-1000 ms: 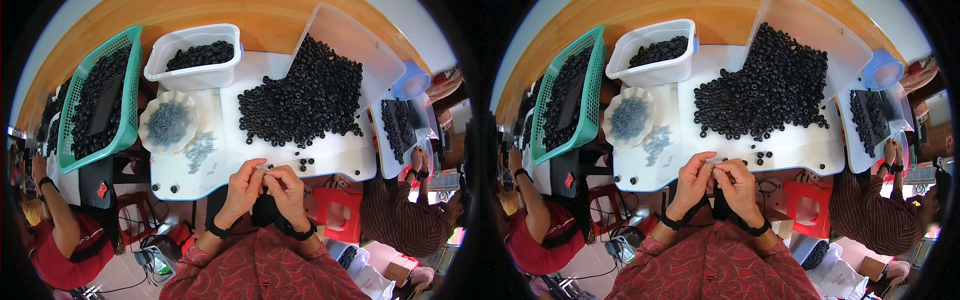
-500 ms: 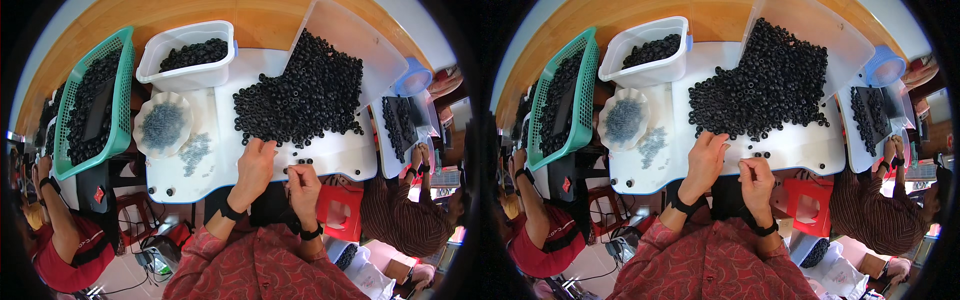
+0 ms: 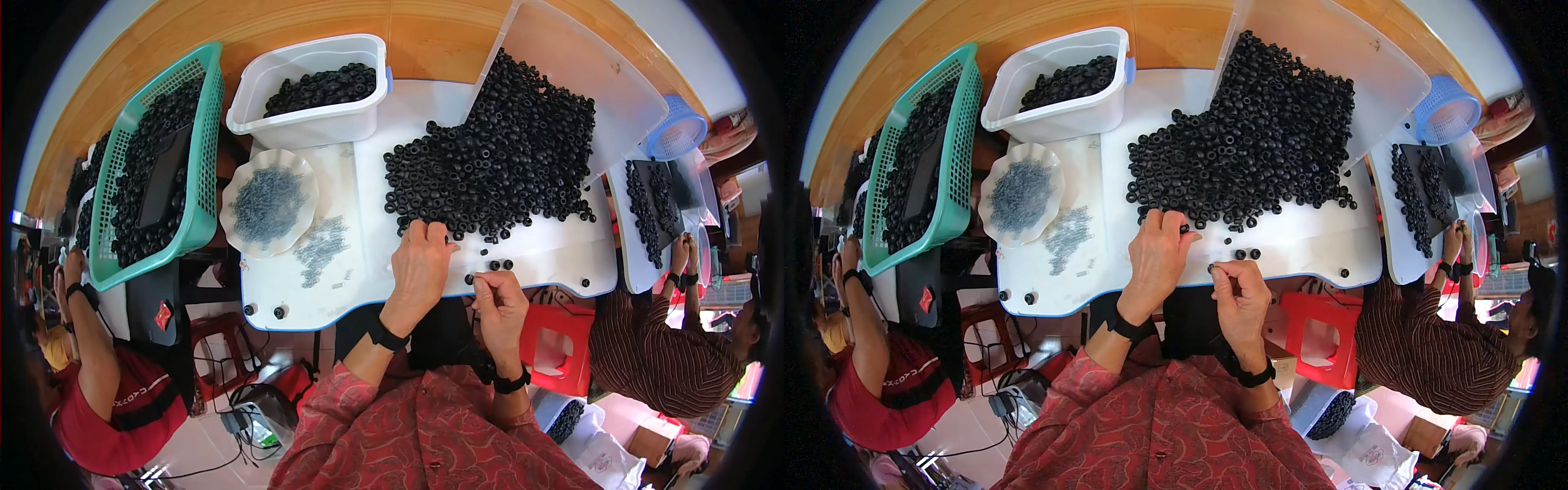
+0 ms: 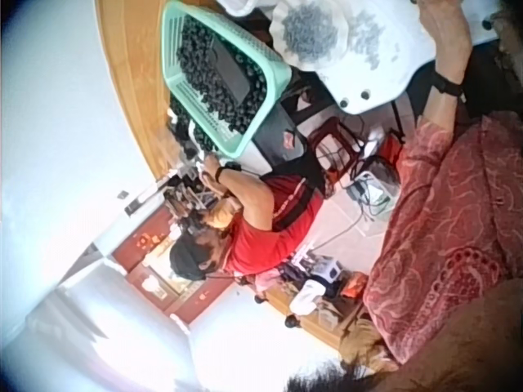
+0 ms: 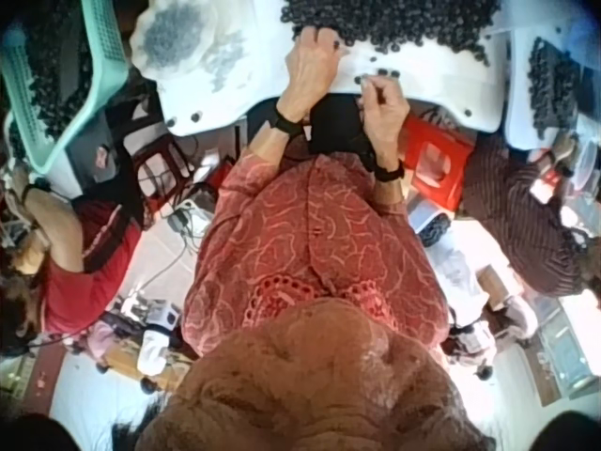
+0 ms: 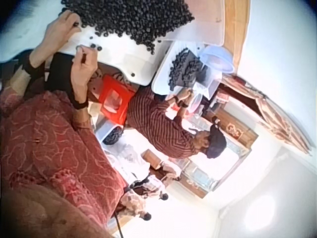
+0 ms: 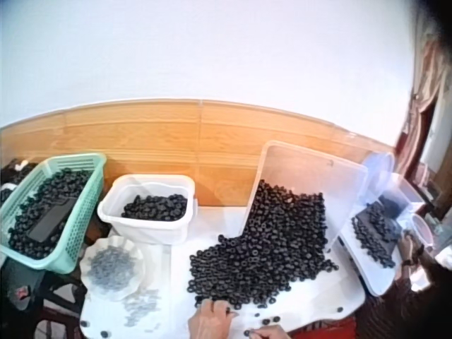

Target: Sorting and inspecting small black rubber rings at a workshop table.

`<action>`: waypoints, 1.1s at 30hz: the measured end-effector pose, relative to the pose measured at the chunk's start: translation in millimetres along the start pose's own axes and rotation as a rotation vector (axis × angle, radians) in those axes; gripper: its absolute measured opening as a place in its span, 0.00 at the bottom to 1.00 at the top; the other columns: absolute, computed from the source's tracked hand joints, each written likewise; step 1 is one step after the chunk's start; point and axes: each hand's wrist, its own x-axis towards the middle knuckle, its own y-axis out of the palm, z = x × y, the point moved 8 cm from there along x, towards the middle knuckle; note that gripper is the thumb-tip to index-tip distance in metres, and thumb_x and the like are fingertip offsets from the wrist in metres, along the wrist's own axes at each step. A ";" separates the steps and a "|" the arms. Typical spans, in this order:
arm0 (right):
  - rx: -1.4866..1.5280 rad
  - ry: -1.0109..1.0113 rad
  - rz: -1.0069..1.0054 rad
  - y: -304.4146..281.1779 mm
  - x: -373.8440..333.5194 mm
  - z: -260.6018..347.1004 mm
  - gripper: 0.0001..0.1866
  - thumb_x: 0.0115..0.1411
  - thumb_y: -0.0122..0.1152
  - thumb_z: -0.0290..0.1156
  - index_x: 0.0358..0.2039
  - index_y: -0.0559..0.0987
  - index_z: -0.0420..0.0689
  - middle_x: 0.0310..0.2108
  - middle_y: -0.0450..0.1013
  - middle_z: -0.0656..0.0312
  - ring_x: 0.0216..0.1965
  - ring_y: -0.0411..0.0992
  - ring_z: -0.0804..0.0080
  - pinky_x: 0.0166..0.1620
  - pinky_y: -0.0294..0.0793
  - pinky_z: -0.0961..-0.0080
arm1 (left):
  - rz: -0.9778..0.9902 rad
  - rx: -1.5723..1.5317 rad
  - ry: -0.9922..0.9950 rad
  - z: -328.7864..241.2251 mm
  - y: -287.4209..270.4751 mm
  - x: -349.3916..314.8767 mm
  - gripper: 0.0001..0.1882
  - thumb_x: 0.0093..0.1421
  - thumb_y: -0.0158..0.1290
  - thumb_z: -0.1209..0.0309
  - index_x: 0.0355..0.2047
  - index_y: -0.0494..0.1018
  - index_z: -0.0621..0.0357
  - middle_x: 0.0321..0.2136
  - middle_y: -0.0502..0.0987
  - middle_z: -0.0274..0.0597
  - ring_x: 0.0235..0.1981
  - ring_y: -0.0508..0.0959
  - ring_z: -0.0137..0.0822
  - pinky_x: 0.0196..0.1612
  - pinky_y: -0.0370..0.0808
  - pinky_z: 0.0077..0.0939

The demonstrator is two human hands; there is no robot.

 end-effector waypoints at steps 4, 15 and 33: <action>0.008 -0.013 0.022 5.2 -2.6 2.5 0.03 0.61 0.61 0.20 0.36 0.78 0.37 0.33 0.72 0.63 0.24 0.69 0.83 0.26 0.71 0.86 | -0.024 -0.008 0.049 1.5 -0.5 -3.6 0.15 0.49 0.64 0.70 0.33 0.70 0.57 0.32 0.70 0.45 0.34 0.76 0.48 0.31 0.76 0.38; 0.018 -0.052 0.093 27.1 -9.9 35.8 0.04 0.63 0.59 0.22 0.38 0.78 0.38 0.34 0.70 0.64 0.23 0.68 0.85 0.25 0.67 0.89 | 0.239 -1.488 -0.468 37.0 -7.6 -37.3 0.11 0.67 0.49 0.75 0.47 0.73 0.68 0.36 0.78 0.44 0.33 0.80 0.31 0.36 0.80 0.23; 0.035 -0.126 0.192 62.6 -15.7 64.7 0.04 0.62 0.60 0.20 0.37 0.78 0.36 0.35 0.72 0.61 0.27 0.70 0.82 0.29 0.71 0.86 | 0.275 -1.660 -0.476 37.1 -28.8 -71.6 0.13 0.69 0.46 0.72 0.49 0.73 0.66 0.32 0.77 0.39 0.31 0.76 0.26 0.37 0.76 0.20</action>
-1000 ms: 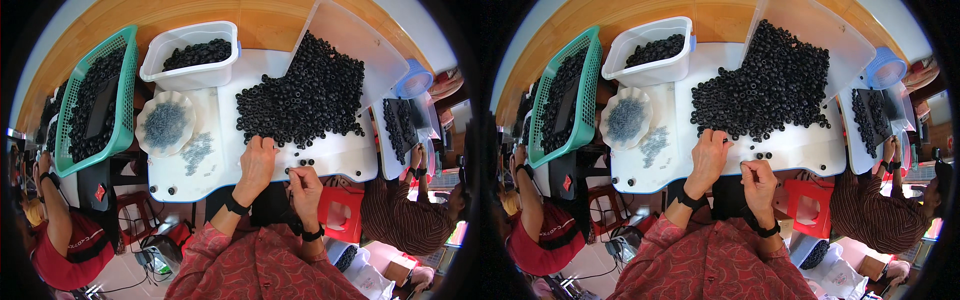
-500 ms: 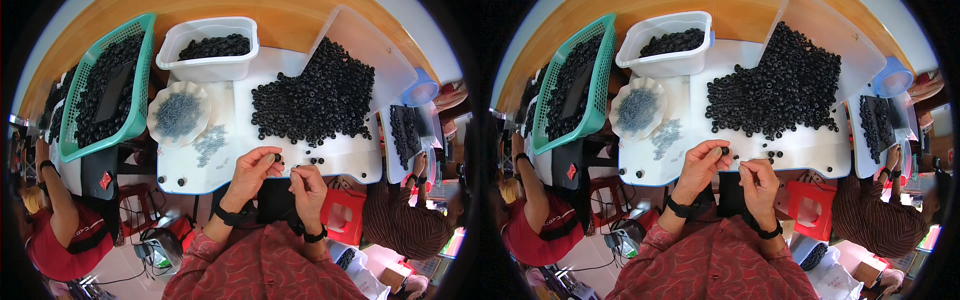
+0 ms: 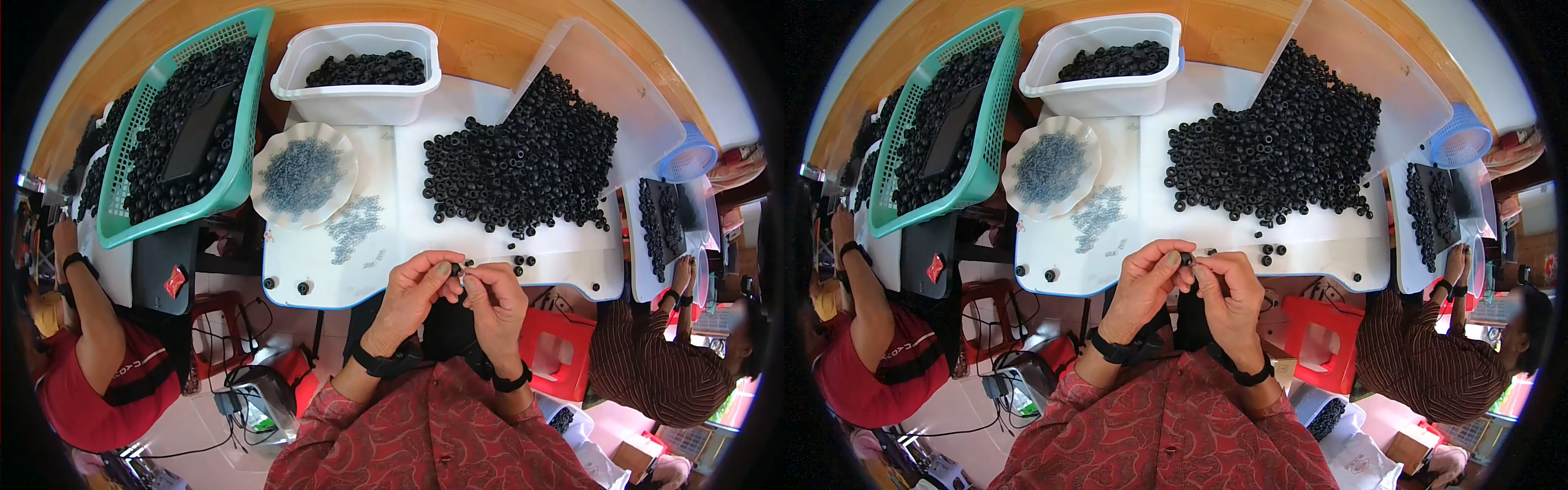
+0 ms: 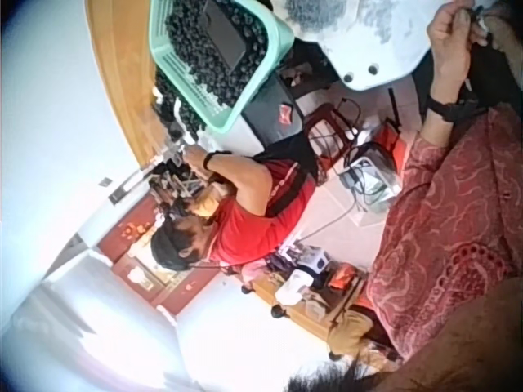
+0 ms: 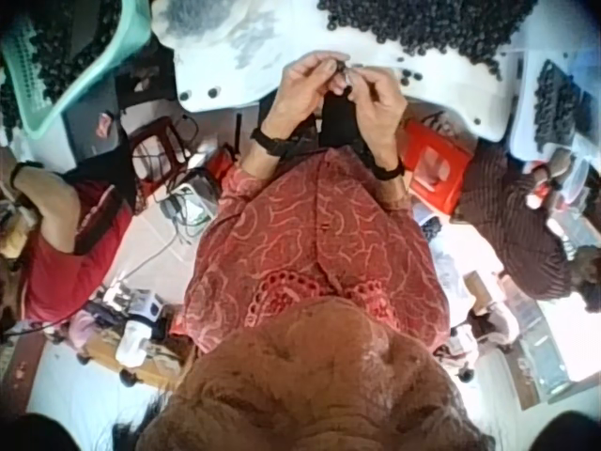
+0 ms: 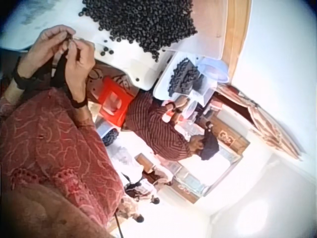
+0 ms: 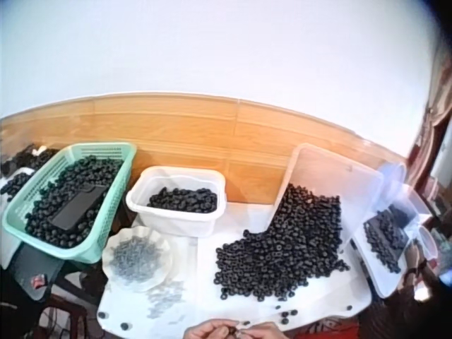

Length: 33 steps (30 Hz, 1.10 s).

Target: Sorting and inspecting small black rubber rings at a workshop table.

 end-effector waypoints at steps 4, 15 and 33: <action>-0.047 -0.029 0.016 1.8 -1.3 -1.7 0.04 0.61 0.60 0.18 0.37 0.77 0.36 0.34 0.72 0.60 0.28 0.70 0.81 0.29 0.71 0.85 | -0.004 0.128 0.016 -2.5 -0.3 -2.5 0.12 0.69 0.46 0.73 0.49 0.74 0.65 0.30 0.77 0.37 0.30 0.76 0.25 0.37 0.76 0.19; 0.055 0.104 0.166 8.6 -1.4 -8.7 0.04 0.59 0.61 0.18 0.35 0.78 0.37 0.33 0.72 0.62 0.26 0.71 0.82 0.27 0.71 0.85 | 0.065 0.354 0.076 -16.4 -2.3 -14.8 0.11 0.69 0.44 0.75 0.46 0.75 0.64 0.34 0.76 0.35 0.30 0.76 0.22 0.36 0.76 0.16; 0.161 0.211 0.205 18.4 -4.5 -12.1 0.02 0.62 0.59 0.22 0.33 0.76 0.37 0.31 0.70 0.65 0.27 0.69 0.84 0.29 0.69 0.86 | 0.017 0.022 -0.053 7.9 -17.9 -19.1 0.13 0.69 0.46 0.70 0.47 0.74 0.65 0.27 0.76 0.37 0.26 0.76 0.25 0.29 0.75 0.19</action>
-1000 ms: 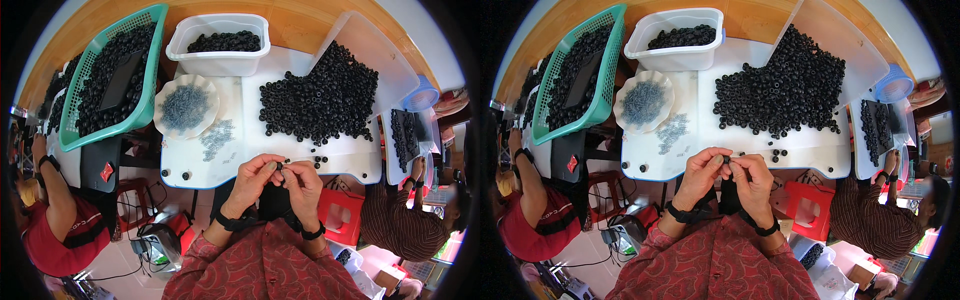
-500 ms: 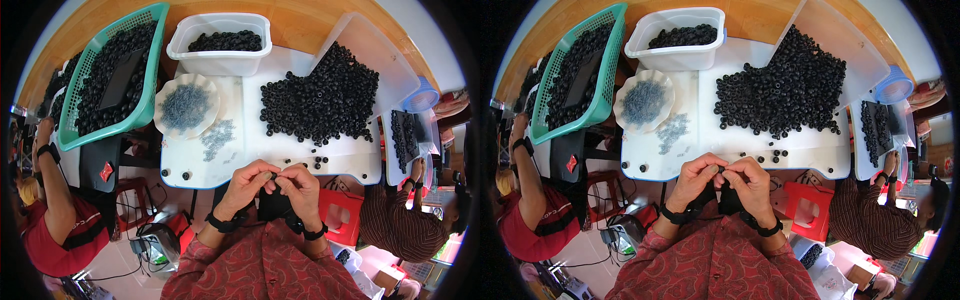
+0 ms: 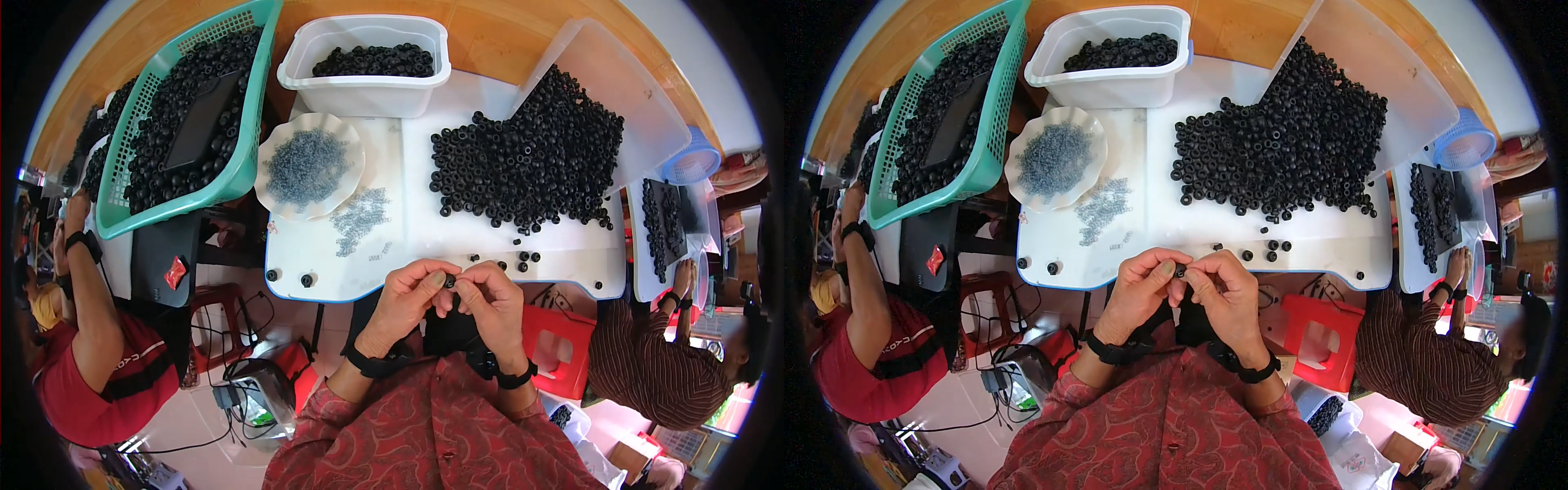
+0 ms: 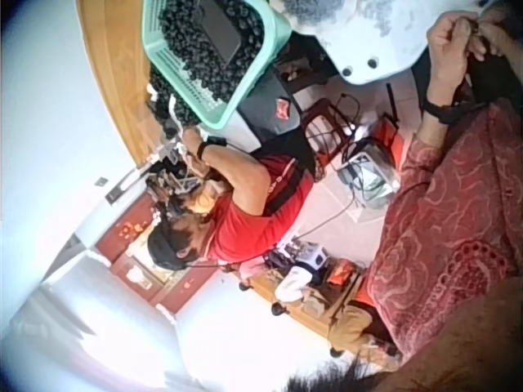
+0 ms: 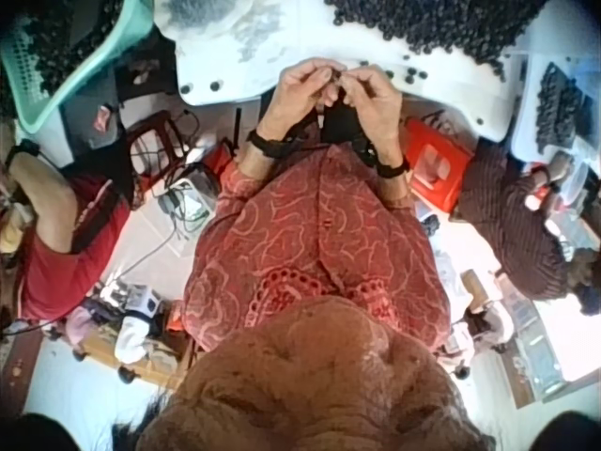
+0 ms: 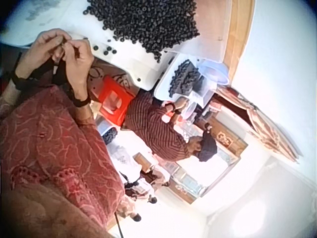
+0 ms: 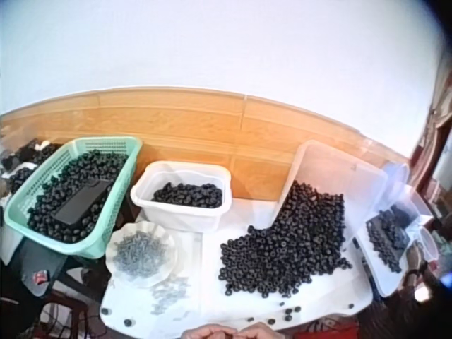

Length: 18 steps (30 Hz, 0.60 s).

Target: Sorting and inspecting small black rubber rings at a workshop table.

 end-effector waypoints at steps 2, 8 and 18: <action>0.006 -0.001 0.004 2.0 -0.3 1.3 0.03 0.63 0.59 0.22 0.34 0.76 0.37 0.31 0.70 0.65 0.26 0.69 0.84 0.29 0.69 0.86 | 0.000 -0.035 0.001 -0.2 0.4 -0.6 0.13 0.69 0.47 0.69 0.48 0.73 0.66 0.27 0.76 0.38 0.26 0.76 0.26 0.29 0.75 0.20; 0.044 -0.069 -0.031 6.2 -0.1 13.1 0.01 0.61 0.58 0.19 0.33 0.75 0.38 0.31 0.70 0.64 0.25 0.73 0.82 0.27 0.72 0.84 | -0.019 -0.001 -0.007 -2.1 3.9 -0.7 0.12 0.70 0.46 0.70 0.47 0.74 0.64 0.27 0.76 0.35 0.26 0.75 0.23 0.30 0.75 0.16; -0.508 -0.320 -0.183 6.0 -0.9 23.0 0.05 0.57 0.61 0.19 0.34 0.75 0.38 0.31 0.70 0.56 0.21 0.75 0.71 0.23 0.75 0.77 | -0.108 0.084 0.037 5.6 -0.9 1.3 0.12 0.69 0.46 0.72 0.48 0.74 0.65 0.29 0.76 0.36 0.27 0.75 0.23 0.30 0.74 0.16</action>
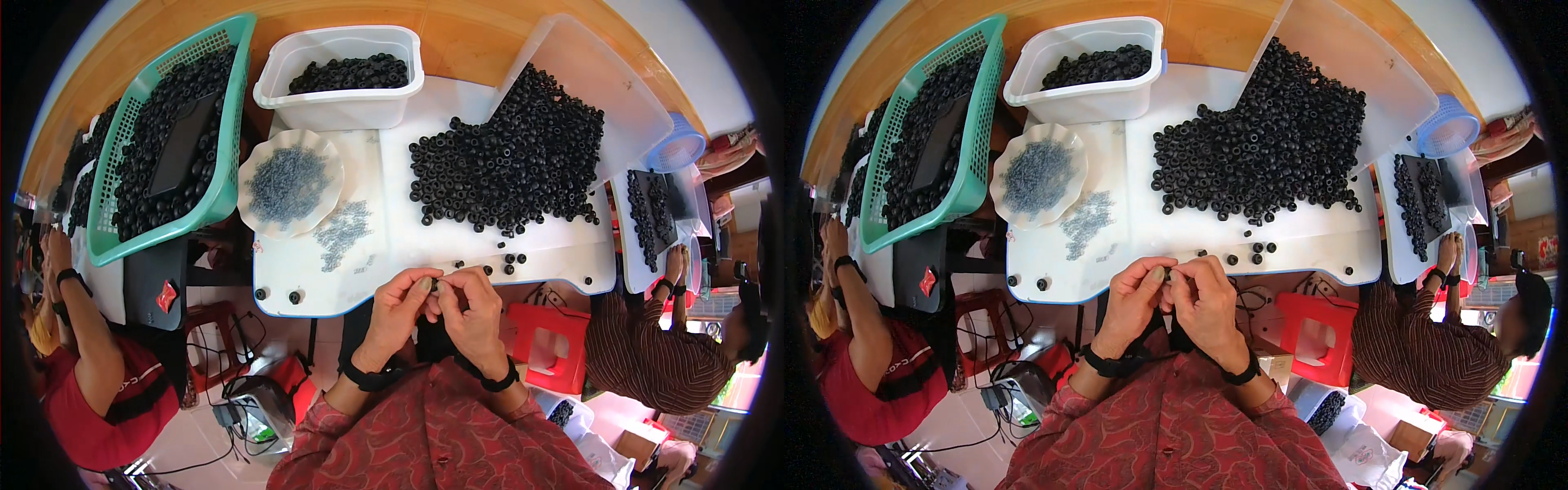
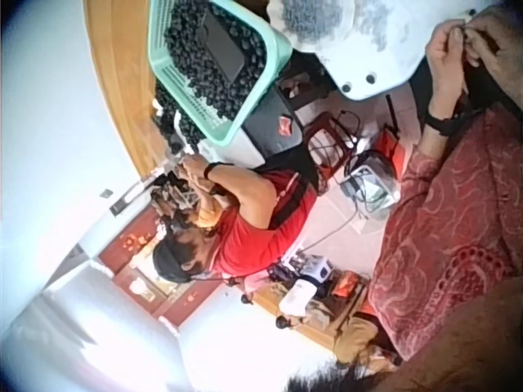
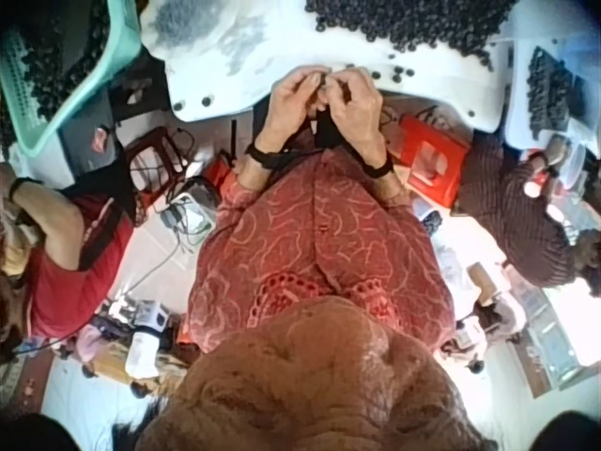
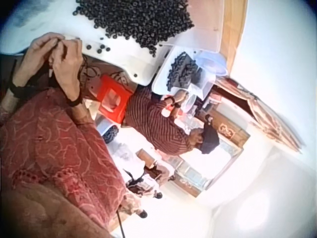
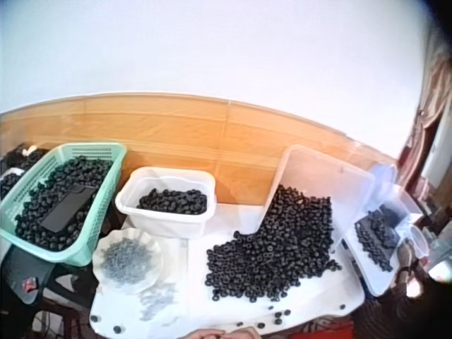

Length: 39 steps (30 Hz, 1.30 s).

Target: Sorting and inspecting small black rubber rings at a workshop table.

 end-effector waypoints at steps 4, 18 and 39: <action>0.032 -0.036 -0.035 -2.4 1.3 8.7 0.05 0.57 0.61 0.18 0.35 0.75 0.38 0.33 0.69 0.57 0.21 0.75 0.74 0.22 0.74 0.79 | -0.034 -0.152 -0.018 10.5 -6.4 3.1 0.12 0.70 0.46 0.71 0.48 0.74 0.65 0.31 0.77 0.36 0.27 0.74 0.22 0.30 0.74 0.16; 0.272 0.095 0.131 5.2 8.4 -8.7 0.03 0.59 0.60 0.18 0.35 0.77 0.36 0.33 0.70 0.60 0.23 0.74 0.78 0.25 0.73 0.81 | -0.065 -0.114 0.025 8.8 -4.8 5.4 0.11 0.69 0.47 0.72 0.47 0.73 0.65 0.32 0.77 0.38 0.27 0.75 0.24 0.31 0.74 0.18; -0.591 0.069 -0.065 -69.3 47.1 -105.8 0.04 0.56 0.62 0.25 0.33 0.78 0.44 0.36 0.69 0.59 0.31 0.74 0.56 0.31 0.75 0.62 | -0.070 -0.161 -0.029 8.6 -8.1 8.3 0.11 0.69 0.47 0.71 0.46 0.73 0.64 0.34 0.78 0.41 0.28 0.75 0.25 0.30 0.72 0.19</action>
